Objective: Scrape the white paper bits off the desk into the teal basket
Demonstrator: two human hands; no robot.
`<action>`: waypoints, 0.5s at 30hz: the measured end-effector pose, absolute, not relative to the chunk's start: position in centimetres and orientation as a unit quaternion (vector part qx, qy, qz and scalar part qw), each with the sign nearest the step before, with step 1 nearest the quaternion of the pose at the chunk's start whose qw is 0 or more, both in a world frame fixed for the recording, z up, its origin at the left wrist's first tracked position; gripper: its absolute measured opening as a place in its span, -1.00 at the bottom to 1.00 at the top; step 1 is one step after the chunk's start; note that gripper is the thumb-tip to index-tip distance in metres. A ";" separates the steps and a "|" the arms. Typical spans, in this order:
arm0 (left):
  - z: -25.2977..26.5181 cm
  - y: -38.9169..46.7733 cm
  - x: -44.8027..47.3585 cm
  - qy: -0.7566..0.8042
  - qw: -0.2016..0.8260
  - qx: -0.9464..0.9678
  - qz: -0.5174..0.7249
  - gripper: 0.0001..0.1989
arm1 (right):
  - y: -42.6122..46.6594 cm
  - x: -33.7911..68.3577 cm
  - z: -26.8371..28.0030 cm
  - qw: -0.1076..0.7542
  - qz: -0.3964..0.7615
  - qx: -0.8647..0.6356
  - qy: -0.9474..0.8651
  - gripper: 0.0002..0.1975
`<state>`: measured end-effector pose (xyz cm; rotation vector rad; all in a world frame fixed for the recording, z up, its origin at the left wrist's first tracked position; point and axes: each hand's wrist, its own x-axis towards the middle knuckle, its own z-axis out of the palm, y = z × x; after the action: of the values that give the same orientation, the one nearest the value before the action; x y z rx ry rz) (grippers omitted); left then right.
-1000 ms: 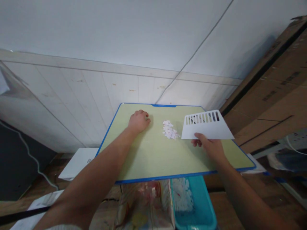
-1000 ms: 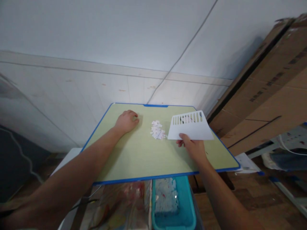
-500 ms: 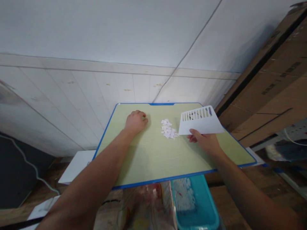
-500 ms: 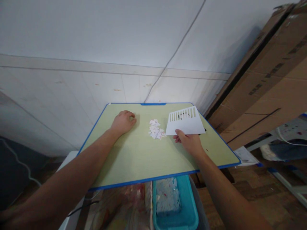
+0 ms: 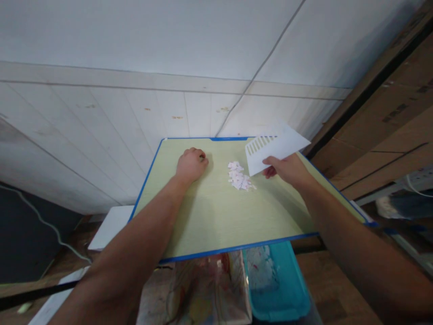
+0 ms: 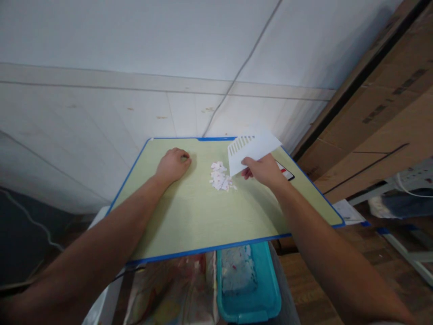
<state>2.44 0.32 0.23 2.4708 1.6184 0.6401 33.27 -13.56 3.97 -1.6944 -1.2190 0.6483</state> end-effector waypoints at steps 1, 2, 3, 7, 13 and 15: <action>0.3 0.2 2.4 0.535 0.058 0.816 0.210 -0.69 | -11.9 32.7 4.8 0.437 0.231 -0.707 -0.506 -0.78; 0.4 0.2 2.4 0.534 0.055 0.817 0.209 -0.68 | -10.5 32.0 5.6 0.383 0.193 -0.725 -0.539 -0.77; 0.4 0.2 2.3 0.533 0.052 0.819 0.208 -0.67 | -9.2 31.4 6.4 0.314 0.146 -0.741 -0.576 -0.71; 0.2 0.4 2.0 0.531 0.044 0.819 0.214 -0.69 | -7.3 28.9 8.0 0.180 0.060 -0.730 -0.656 -0.70; -0.5 1.4 1.8 0.525 0.044 0.819 0.227 -0.68 | -10.8 27.9 8.5 -0.039 -0.054 -0.603 -0.795 -0.62; -0.6 1.6 2.0 0.532 0.044 0.812 0.234 -0.69 | -12.3 28.6 8.7 -0.029 -0.059 -0.574 -0.816 -0.64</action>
<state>1.97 1.58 -0.64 2.4829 1.6278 0.7164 28.64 -12.28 8.68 -1.8368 -2.6123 -0.1883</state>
